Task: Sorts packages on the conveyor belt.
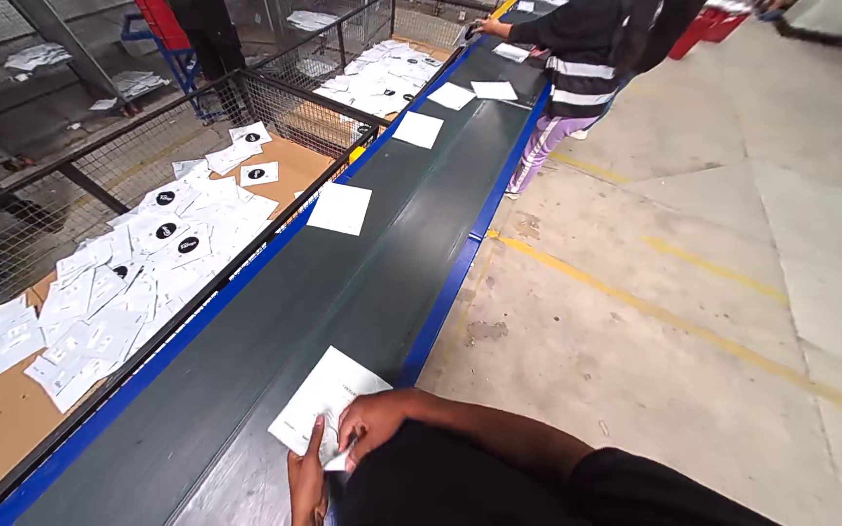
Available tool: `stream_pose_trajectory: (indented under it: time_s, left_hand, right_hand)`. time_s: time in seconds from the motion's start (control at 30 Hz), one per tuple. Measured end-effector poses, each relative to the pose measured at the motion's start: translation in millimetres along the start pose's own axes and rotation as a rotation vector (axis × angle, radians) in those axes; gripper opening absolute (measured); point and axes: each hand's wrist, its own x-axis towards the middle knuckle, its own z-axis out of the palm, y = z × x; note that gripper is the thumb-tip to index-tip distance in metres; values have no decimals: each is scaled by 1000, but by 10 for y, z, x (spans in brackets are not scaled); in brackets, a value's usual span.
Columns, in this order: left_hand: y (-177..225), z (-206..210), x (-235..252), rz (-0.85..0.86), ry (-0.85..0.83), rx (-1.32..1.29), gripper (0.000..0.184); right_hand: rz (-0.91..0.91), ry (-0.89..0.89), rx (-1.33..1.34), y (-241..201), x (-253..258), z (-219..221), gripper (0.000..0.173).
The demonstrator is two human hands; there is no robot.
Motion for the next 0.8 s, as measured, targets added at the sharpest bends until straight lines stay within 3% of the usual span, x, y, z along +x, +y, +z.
stream_pose_trajectory:
  time_s: [0.07,0.2,0.3,0.4,0.6,0.8]
  left_hand:
    - [-36,-168,-6,18,85,-1,29]
    - [6,-470,-112,-37,165,-7,30]
    - [35,-652,-152,-46,206,-72,30]
    - [86,-728,-77,-35,228,-135,32]
    - [392,-563,446,3,171,-64,33]
    - [1373,-629,1153,91,-92,236,27]
  right_hand:
    - [14,-2,41,6,1,-41,24]
    - [269,368,-181,276,18,-523,27]
    - [395,500,-238,453,94,-841,31]
    - [399,510,-244,536,133,-994,31]
    - [433,505,-193,664,46,-862,30]
    - [414,479,-105,658,-91,-667,28]
